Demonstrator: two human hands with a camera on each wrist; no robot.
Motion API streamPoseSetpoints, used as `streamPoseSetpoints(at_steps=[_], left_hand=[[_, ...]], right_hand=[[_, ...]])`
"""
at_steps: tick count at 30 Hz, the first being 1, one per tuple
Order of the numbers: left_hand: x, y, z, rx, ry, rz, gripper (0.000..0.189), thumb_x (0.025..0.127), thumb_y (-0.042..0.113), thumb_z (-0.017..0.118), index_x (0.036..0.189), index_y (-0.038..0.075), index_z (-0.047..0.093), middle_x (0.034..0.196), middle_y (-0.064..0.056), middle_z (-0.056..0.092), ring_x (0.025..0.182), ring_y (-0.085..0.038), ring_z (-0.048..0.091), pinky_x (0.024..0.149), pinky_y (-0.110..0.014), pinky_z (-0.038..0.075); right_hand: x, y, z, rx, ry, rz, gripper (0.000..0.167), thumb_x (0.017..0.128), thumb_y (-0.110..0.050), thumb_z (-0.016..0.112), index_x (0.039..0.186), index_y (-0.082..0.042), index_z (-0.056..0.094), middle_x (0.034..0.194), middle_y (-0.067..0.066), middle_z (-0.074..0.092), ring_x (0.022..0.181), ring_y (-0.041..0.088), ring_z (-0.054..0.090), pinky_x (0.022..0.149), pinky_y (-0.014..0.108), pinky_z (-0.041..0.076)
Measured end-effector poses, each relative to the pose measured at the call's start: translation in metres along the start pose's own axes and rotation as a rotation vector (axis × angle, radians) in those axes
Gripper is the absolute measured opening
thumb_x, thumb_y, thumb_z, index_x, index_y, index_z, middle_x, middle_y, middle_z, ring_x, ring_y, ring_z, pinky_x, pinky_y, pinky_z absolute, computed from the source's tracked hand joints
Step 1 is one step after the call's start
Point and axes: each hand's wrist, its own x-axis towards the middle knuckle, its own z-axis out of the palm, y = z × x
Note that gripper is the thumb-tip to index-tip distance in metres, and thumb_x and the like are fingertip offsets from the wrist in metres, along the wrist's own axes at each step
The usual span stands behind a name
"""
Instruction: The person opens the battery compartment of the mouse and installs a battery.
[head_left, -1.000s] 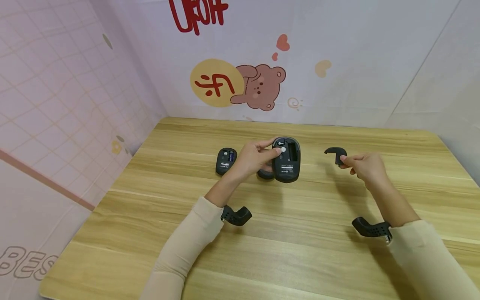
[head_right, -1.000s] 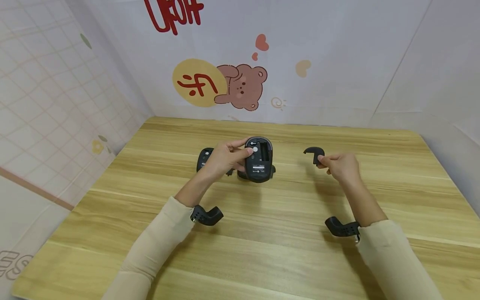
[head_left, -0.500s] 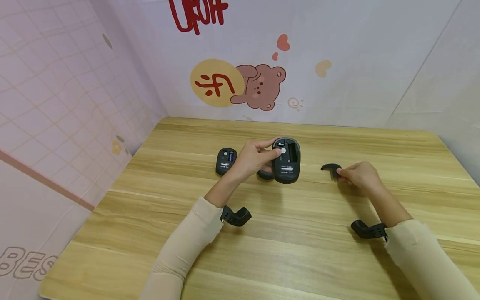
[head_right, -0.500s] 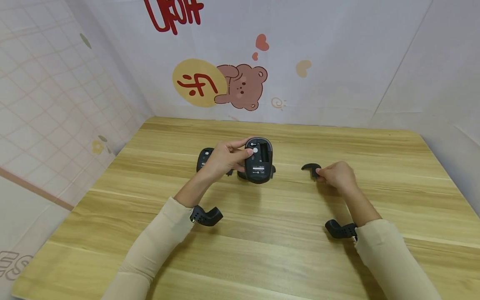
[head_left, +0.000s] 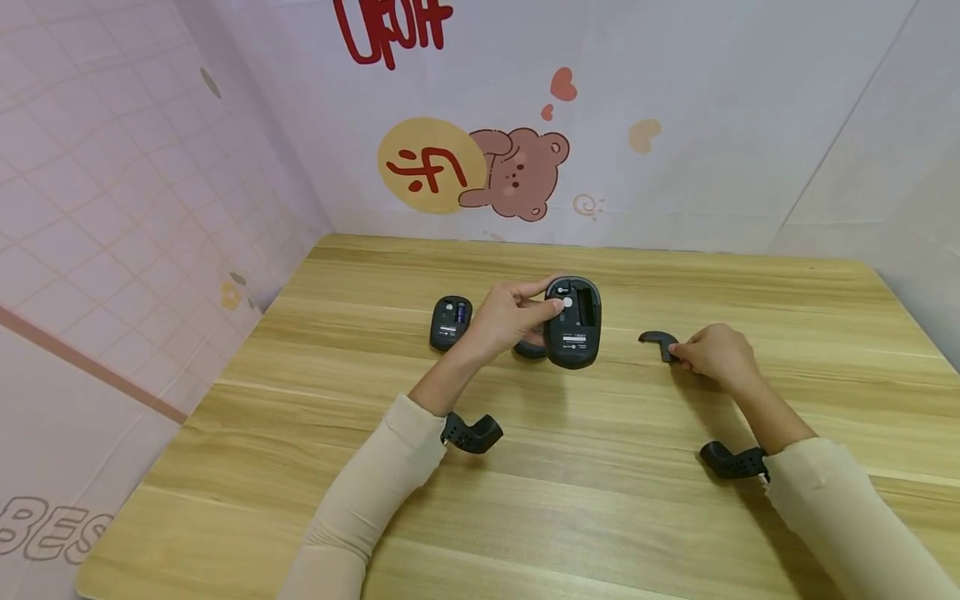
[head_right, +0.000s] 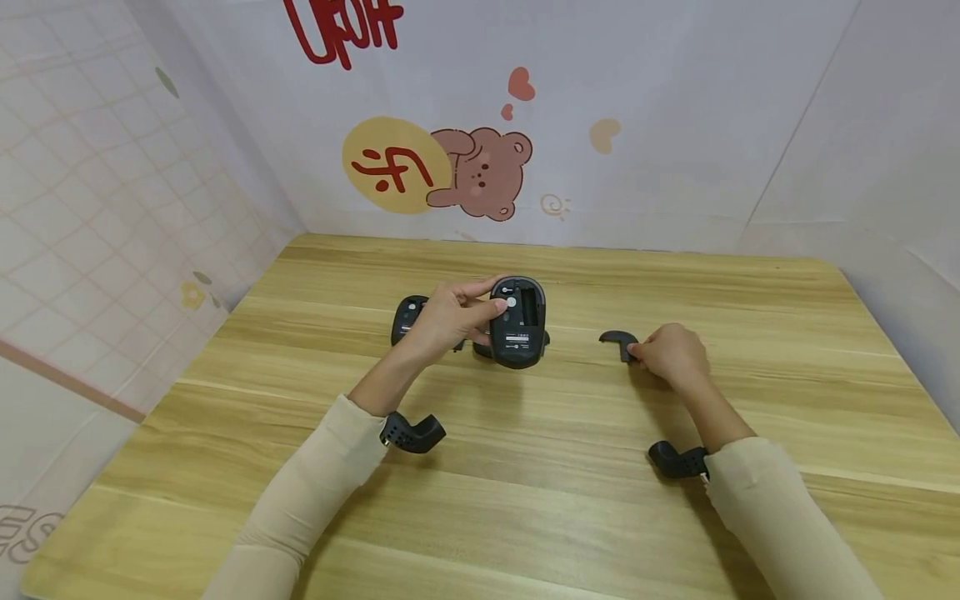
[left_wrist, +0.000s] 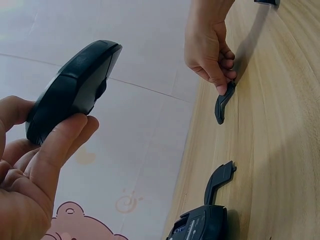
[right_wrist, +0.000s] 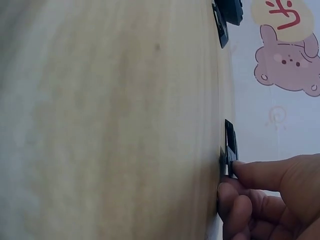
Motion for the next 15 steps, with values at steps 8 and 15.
streamPoseSetpoints(at_steps=[8, 15], left_hand=[[0.0003, 0.0005, 0.0001, 0.013, 0.003, -0.001, 0.042, 0.089, 0.01, 0.062, 0.131, 0.012, 0.054, 0.093, -0.017, 0.068, 0.073, -0.023, 0.068, 0.07, -0.05, 0.054], [-0.001, 0.0018, 0.0006, 0.013, 0.0, 0.005, 0.043, 0.09, 0.009, 0.061, 0.131, 0.012, 0.054, 0.093, -0.018, 0.068, 0.073, -0.023, 0.068, 0.065, -0.043, 0.057]], right_hand=[[0.0008, -0.0028, 0.0007, -0.029, -0.009, 0.005, 0.037, 0.091, -0.028, 0.056, 0.064, -0.006, 0.068, 0.053, -0.002, 0.059, 0.055, 0.016, 0.051, 0.052, 0.027, 0.038], [0.001, -0.0038, 0.0005, -0.036, -0.01, 0.002, 0.035, 0.091, -0.026, 0.057, 0.067, -0.004, 0.069, 0.054, -0.002, 0.06, 0.055, 0.017, 0.051, 0.05, 0.027, 0.038]])
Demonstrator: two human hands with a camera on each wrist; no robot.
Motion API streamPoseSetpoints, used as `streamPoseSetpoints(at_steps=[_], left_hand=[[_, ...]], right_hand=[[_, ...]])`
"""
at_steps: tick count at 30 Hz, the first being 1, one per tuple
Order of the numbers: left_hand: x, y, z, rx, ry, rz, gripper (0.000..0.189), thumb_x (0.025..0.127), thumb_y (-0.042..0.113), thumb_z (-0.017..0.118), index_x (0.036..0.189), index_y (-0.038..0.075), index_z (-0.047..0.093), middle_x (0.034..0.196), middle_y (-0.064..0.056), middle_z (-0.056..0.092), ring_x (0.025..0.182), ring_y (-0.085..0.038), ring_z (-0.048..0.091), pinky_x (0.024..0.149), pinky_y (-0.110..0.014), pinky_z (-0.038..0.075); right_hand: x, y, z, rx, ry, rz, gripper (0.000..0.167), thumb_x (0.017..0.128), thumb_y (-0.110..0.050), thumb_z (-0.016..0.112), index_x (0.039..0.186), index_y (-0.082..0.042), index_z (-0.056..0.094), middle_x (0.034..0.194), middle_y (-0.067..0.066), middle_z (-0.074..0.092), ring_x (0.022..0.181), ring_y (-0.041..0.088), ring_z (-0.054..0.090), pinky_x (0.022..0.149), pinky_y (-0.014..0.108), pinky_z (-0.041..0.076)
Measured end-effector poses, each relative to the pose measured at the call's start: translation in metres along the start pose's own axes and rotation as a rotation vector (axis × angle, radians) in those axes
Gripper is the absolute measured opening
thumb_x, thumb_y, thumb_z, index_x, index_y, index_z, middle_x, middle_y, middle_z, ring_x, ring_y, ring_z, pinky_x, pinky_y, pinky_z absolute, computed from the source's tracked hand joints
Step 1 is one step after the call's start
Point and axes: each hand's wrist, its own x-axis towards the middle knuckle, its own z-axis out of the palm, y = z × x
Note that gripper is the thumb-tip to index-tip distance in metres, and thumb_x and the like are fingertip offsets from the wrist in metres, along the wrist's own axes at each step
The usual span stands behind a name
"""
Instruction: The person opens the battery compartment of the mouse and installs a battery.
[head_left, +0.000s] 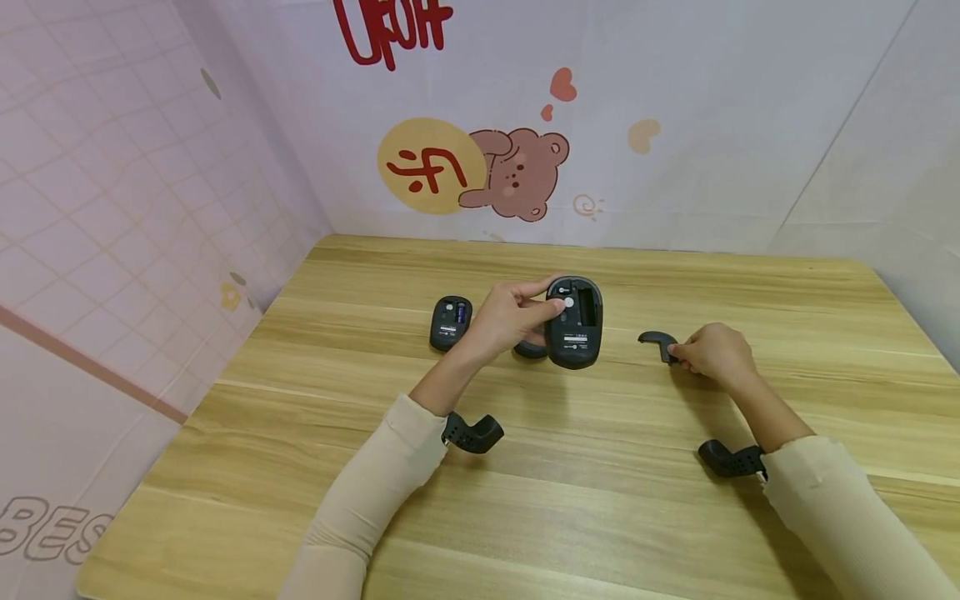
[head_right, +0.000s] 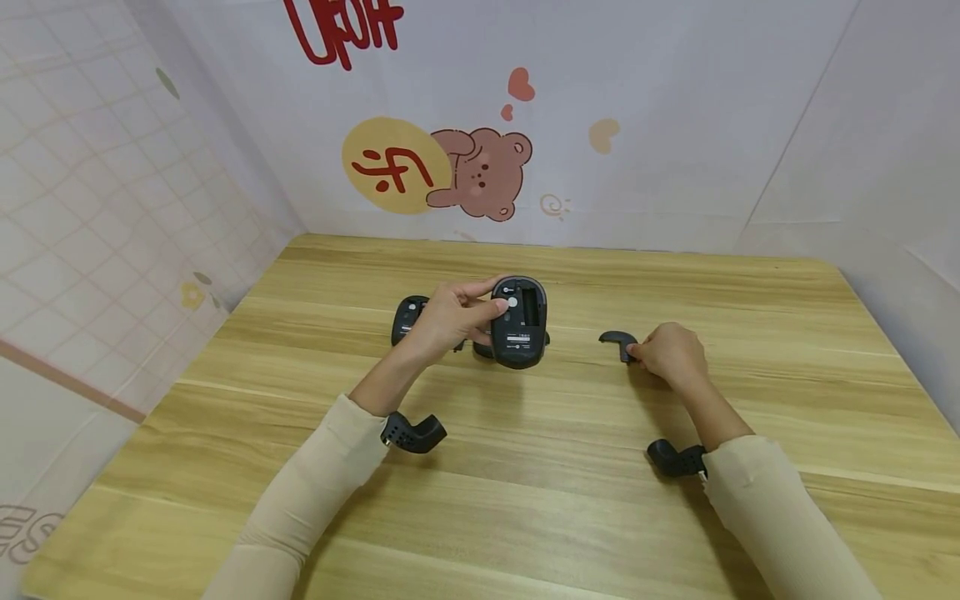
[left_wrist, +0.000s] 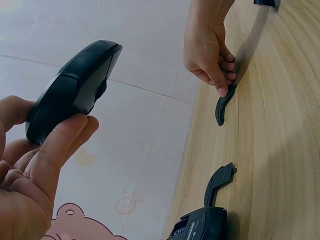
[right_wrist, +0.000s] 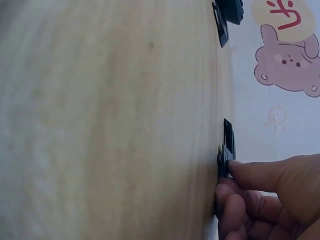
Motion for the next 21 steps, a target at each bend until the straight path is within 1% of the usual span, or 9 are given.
streamPoseSetpoints(at_steps=[8, 12, 16, 21], left_hand=[[-0.0006, 0.0016, 0.001, 0.012, 0.006, -0.009, 0.043, 0.09, 0.011, 0.062, 0.132, 0.012, 0.053, 0.093, -0.017, 0.068, 0.072, -0.023, 0.068, 0.068, -0.047, 0.056], [-0.0002, 0.0018, 0.0019, 0.023, 0.008, -0.006, 0.043, 0.089, 0.011, 0.062, 0.131, 0.012, 0.054, 0.092, -0.017, 0.068, 0.072, -0.022, 0.068, 0.067, -0.045, 0.056], [-0.0003, 0.002, 0.0029, 0.024, 0.009, 0.0, 0.042, 0.089, 0.01, 0.062, 0.13, 0.011, 0.054, 0.092, -0.018, 0.068, 0.072, -0.022, 0.068, 0.068, -0.048, 0.055], [-0.0012, 0.0022, 0.0035, 0.036, 0.011, 0.006, 0.042, 0.089, 0.011, 0.062, 0.131, 0.011, 0.054, 0.092, -0.017, 0.068, 0.072, -0.022, 0.068, 0.068, -0.048, 0.055]], right_hand=[[-0.0012, -0.0006, 0.0, 0.011, 0.0, 0.006, 0.033, 0.09, -0.026, 0.058, 0.071, -0.002, 0.069, 0.055, -0.002, 0.061, 0.055, 0.016, 0.052, 0.049, 0.026, 0.039], [-0.0016, -0.0006, -0.0002, 0.002, 0.008, 0.0, 0.032, 0.09, -0.025, 0.059, 0.071, -0.002, 0.07, 0.056, -0.002, 0.061, 0.055, 0.016, 0.052, 0.049, 0.027, 0.039], [-0.0018, -0.0004, -0.0003, -0.003, 0.013, -0.001, 0.032, 0.09, -0.026, 0.059, 0.072, -0.002, 0.07, 0.056, -0.002, 0.061, 0.056, 0.017, 0.053, 0.05, 0.027, 0.04], [-0.0015, 0.0009, -0.0004, 0.021, 0.004, -0.003, 0.032, 0.09, -0.026, 0.06, 0.076, 0.001, 0.07, 0.057, -0.001, 0.062, 0.058, 0.018, 0.057, 0.052, 0.028, 0.043]])
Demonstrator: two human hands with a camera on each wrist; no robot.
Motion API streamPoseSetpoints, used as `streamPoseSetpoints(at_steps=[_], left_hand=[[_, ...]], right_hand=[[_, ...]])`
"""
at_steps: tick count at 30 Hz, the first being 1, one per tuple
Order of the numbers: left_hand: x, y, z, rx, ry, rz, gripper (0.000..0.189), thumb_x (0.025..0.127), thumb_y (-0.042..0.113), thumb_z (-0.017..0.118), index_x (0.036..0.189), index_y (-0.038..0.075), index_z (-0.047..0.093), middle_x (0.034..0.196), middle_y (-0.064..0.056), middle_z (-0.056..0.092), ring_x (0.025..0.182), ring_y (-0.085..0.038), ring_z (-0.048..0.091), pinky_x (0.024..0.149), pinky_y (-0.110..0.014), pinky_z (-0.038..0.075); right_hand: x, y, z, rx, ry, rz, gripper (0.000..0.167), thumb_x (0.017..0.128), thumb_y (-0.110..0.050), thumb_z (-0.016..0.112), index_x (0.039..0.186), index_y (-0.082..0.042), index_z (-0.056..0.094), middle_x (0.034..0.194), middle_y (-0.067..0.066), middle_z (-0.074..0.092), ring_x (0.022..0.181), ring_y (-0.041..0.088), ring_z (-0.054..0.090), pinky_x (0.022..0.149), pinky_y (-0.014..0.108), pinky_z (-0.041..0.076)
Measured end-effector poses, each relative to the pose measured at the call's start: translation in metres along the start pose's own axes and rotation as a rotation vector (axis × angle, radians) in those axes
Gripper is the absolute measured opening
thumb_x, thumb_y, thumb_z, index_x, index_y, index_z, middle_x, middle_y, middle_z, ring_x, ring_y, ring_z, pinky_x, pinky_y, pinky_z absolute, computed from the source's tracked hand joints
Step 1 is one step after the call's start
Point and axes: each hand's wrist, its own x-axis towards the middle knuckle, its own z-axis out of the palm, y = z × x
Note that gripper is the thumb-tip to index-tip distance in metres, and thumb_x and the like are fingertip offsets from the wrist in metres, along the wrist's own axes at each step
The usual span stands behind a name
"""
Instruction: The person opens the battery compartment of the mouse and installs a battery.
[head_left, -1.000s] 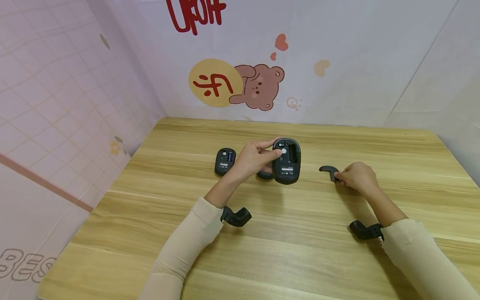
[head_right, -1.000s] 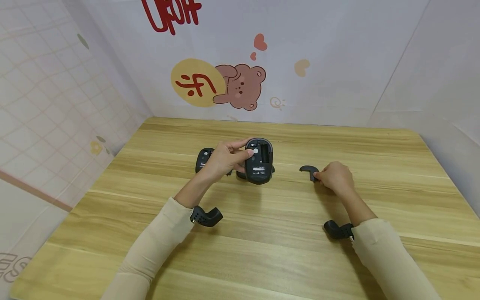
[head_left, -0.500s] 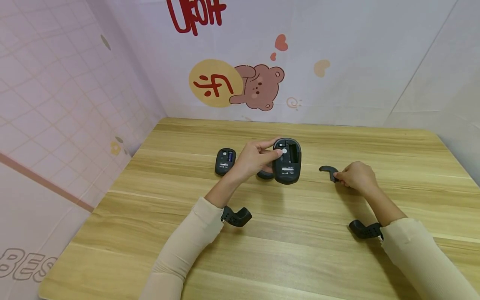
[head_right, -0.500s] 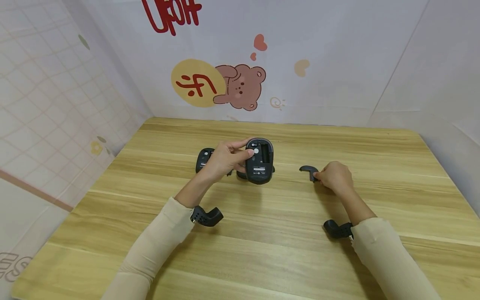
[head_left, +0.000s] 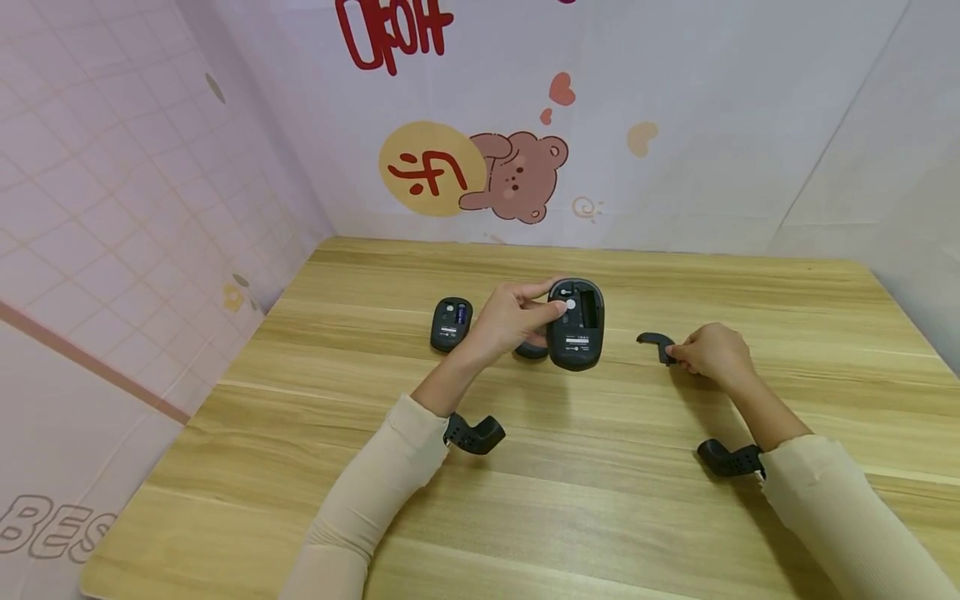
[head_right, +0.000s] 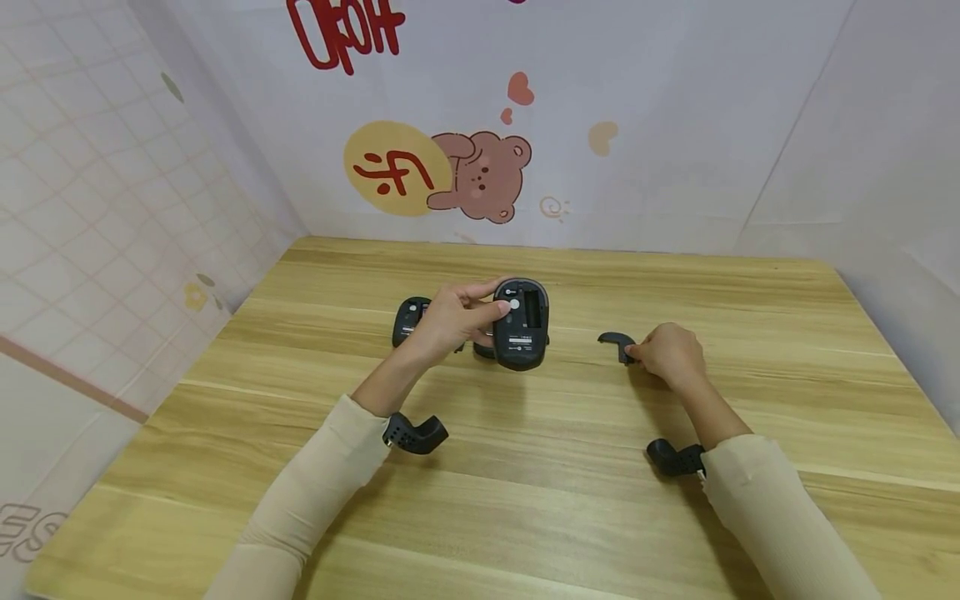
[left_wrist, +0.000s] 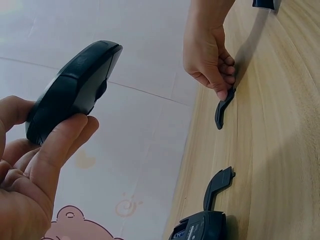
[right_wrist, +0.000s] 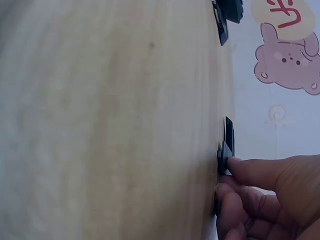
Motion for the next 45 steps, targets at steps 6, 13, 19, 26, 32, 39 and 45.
streamPoseSetpoints(at_steps=[6, 13, 19, 26, 32, 39, 45], left_hand=[[-0.001, -0.001, 0.0, 0.003, -0.001, 0.001, 0.043, 0.089, 0.01, 0.062, 0.131, 0.009, 0.053, 0.092, -0.017, 0.068, 0.076, -0.029, 0.068, 0.064, -0.043, 0.057], [-0.002, -0.002, 0.002, -0.008, -0.017, 0.018, 0.043, 0.089, 0.01, 0.062, 0.131, 0.008, 0.052, 0.093, -0.018, 0.068, 0.079, -0.032, 0.067, 0.065, -0.044, 0.057], [-0.002, -0.004, 0.002, -0.002, -0.024, 0.029, 0.042, 0.089, 0.009, 0.062, 0.131, 0.008, 0.053, 0.093, -0.019, 0.068, 0.074, -0.024, 0.068, 0.062, -0.039, 0.058], [-0.002, -0.005, 0.004, -0.032, -0.049, 0.033, 0.042, 0.09, 0.006, 0.061, 0.131, 0.008, 0.053, 0.095, -0.019, 0.067, 0.075, -0.023, 0.068, 0.066, -0.045, 0.056], [-0.001, -0.005, 0.006, -0.044, -0.065, 0.015, 0.043, 0.09, 0.007, 0.06, 0.132, 0.01, 0.053, 0.097, -0.019, 0.067, 0.076, -0.023, 0.068, 0.062, -0.037, 0.058], [-0.001, -0.005, 0.005, -0.025, -0.058, 0.001, 0.044, 0.09, 0.01, 0.061, 0.133, 0.011, 0.051, 0.098, -0.018, 0.067, 0.077, -0.023, 0.068, 0.068, -0.043, 0.056], [-0.001, -0.005, 0.003, -0.013, -0.055, -0.002, 0.044, 0.09, 0.01, 0.061, 0.133, 0.012, 0.051, 0.096, -0.017, 0.067, 0.076, -0.023, 0.068, 0.067, -0.043, 0.057]], right_hand=[[-0.005, 0.001, -0.009, 0.001, 0.053, -0.072, 0.037, 0.091, -0.028, 0.057, 0.074, 0.001, 0.071, 0.059, 0.001, 0.063, 0.058, 0.018, 0.057, 0.055, 0.029, 0.044], [-0.015, 0.014, -0.044, -0.034, 0.184, -0.116, 0.051, 0.095, -0.038, 0.049, 0.101, 0.01, 0.064, 0.088, 0.023, 0.066, 0.077, 0.038, 0.059, 0.06, 0.047, 0.049], [-0.011, 0.04, -0.066, -0.11, 0.062, -0.177, 0.054, 0.093, -0.038, 0.053, 0.117, 0.011, 0.056, 0.116, 0.034, 0.052, 0.099, 0.051, 0.05, 0.074, 0.059, 0.045], [0.002, 0.057, -0.062, -0.174, -0.058, -0.165, 0.054, 0.096, -0.033, 0.049, 0.113, 0.018, 0.055, 0.098, 0.032, 0.06, 0.084, 0.045, 0.058, 0.069, 0.054, 0.05], [0.008, 0.061, -0.058, -0.147, -0.066, -0.143, 0.05, 0.094, -0.029, 0.052, 0.107, 0.019, 0.058, 0.077, 0.014, 0.067, 0.074, 0.032, 0.061, 0.068, 0.053, 0.05], [0.013, 0.066, -0.059, -0.122, -0.145, -0.173, 0.069, 0.089, -0.03, 0.062, 0.125, 0.023, 0.037, 0.095, 0.03, 0.061, 0.08, 0.035, 0.062, 0.069, 0.05, 0.05], [0.015, 0.065, -0.059, -0.075, -0.236, -0.204, 0.077, 0.079, -0.026, 0.074, 0.13, 0.017, 0.034, 0.092, 0.016, 0.052, 0.078, 0.023, 0.048, 0.063, 0.032, 0.041]])
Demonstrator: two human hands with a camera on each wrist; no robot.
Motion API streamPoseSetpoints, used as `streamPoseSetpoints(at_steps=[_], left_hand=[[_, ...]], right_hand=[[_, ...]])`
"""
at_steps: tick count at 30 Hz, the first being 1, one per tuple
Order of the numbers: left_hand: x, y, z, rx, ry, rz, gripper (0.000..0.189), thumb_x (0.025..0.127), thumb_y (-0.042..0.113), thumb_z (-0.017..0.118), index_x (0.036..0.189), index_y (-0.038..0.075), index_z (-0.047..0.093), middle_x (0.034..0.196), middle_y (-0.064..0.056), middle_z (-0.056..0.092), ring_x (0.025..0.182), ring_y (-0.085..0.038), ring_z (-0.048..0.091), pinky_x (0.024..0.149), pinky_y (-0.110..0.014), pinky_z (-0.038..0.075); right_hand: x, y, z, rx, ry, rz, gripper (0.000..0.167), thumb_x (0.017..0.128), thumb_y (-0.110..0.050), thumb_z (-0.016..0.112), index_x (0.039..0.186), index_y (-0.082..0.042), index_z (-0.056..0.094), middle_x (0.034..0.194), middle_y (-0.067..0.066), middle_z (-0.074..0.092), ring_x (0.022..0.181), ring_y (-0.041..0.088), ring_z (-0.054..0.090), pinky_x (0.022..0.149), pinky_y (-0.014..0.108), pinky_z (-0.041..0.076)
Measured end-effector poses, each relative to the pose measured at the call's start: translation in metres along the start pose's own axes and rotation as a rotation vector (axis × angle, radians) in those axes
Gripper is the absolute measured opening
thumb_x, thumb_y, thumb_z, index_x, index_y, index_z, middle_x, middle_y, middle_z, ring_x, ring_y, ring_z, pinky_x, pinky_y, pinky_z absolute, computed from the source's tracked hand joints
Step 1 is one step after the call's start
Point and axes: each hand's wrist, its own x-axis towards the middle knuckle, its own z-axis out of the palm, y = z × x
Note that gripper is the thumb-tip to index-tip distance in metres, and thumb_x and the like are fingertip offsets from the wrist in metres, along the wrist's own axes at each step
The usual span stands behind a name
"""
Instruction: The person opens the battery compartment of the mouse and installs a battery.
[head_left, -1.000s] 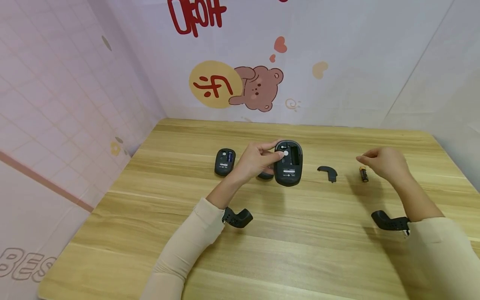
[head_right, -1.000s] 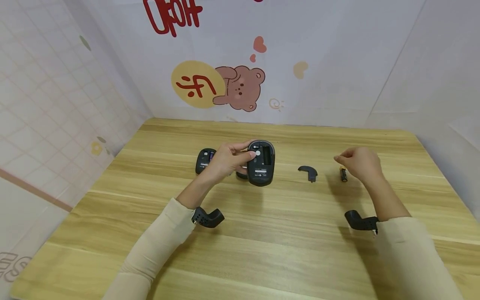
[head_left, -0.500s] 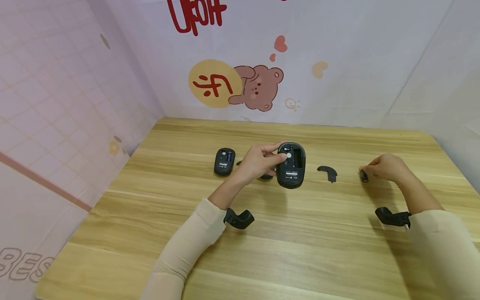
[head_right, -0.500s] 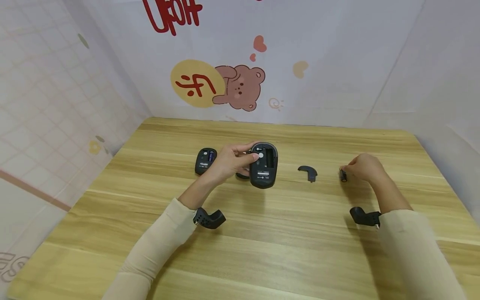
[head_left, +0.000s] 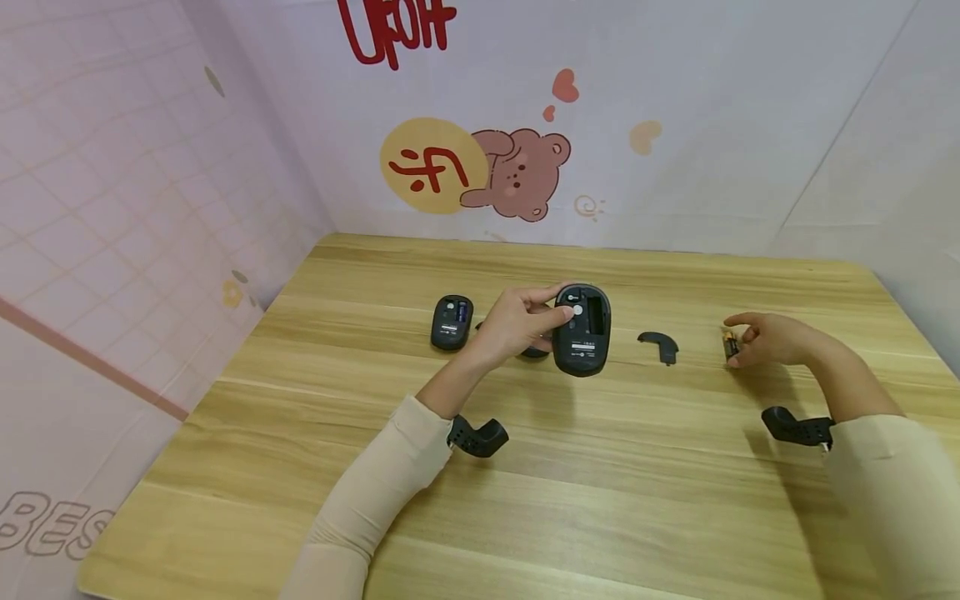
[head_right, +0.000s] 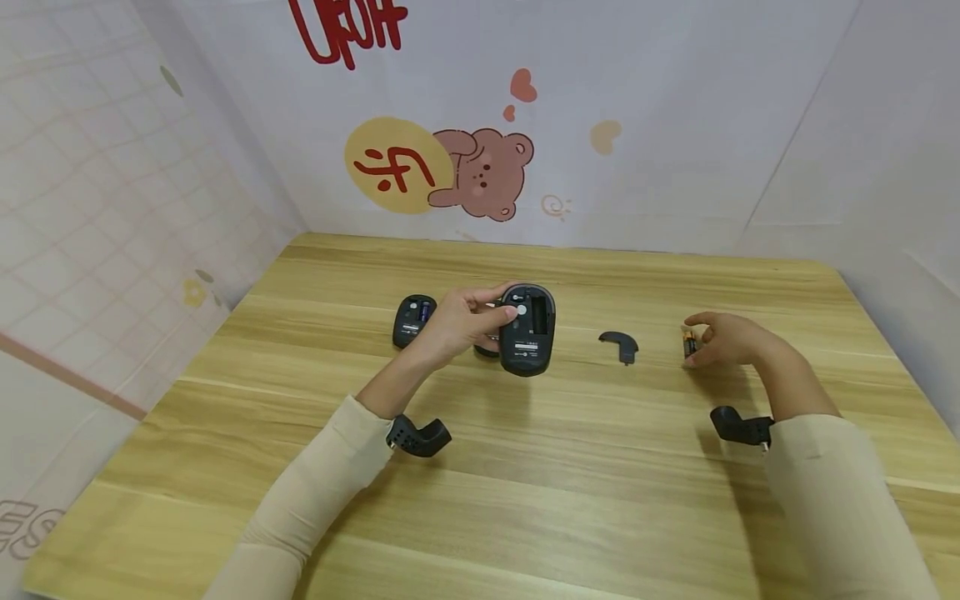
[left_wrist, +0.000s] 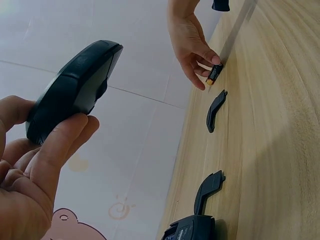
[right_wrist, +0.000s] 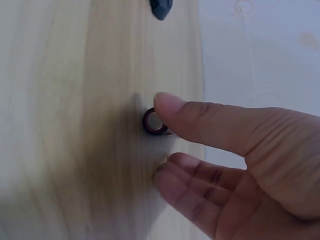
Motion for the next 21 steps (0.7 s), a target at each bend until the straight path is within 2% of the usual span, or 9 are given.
streamPoseSetpoints(at_steps=[6, 13, 18, 21], left_hand=[[-0.0002, 0.0011, 0.0006, 0.014, 0.002, 0.002, 0.044, 0.09, 0.01, 0.061, 0.133, 0.013, 0.052, 0.095, -0.017, 0.068, 0.074, -0.022, 0.068, 0.066, -0.043, 0.057], [0.0008, 0.0001, 0.0012, 0.0, -0.002, 0.002, 0.044, 0.09, 0.01, 0.062, 0.133, 0.012, 0.052, 0.094, -0.017, 0.068, 0.074, -0.021, 0.068, 0.064, -0.039, 0.058], [0.001, 0.0001, 0.0013, 0.004, 0.0, 0.0, 0.044, 0.09, 0.01, 0.061, 0.133, 0.011, 0.051, 0.093, -0.017, 0.067, 0.073, -0.021, 0.068, 0.069, -0.047, 0.056], [0.0012, -0.0003, 0.0011, 0.004, -0.006, 0.002, 0.045, 0.09, 0.01, 0.061, 0.134, 0.01, 0.051, 0.094, -0.017, 0.067, 0.074, -0.021, 0.068, 0.068, -0.046, 0.056]], right_hand=[[-0.0009, 0.0007, 0.0015, -0.013, 0.019, -0.002, 0.065, 0.079, -0.022, 0.074, 0.123, 0.014, 0.043, 0.089, 0.014, 0.048, 0.075, 0.022, 0.044, 0.06, 0.03, 0.037], [-0.0013, 0.004, 0.0038, -0.027, 0.052, -0.002, 0.065, 0.079, -0.024, 0.072, 0.122, 0.015, 0.043, 0.09, 0.013, 0.052, 0.078, 0.025, 0.048, 0.062, 0.033, 0.041], [-0.0024, 0.0032, 0.0046, -0.048, 0.088, -0.009, 0.064, 0.08, -0.022, 0.071, 0.12, 0.019, 0.043, 0.092, 0.021, 0.06, 0.083, 0.034, 0.057, 0.065, 0.042, 0.049], [-0.0037, 0.0018, 0.0053, -0.064, 0.103, -0.006, 0.063, 0.081, -0.023, 0.07, 0.12, 0.019, 0.044, 0.095, 0.026, 0.061, 0.087, 0.04, 0.058, 0.068, 0.047, 0.05]])
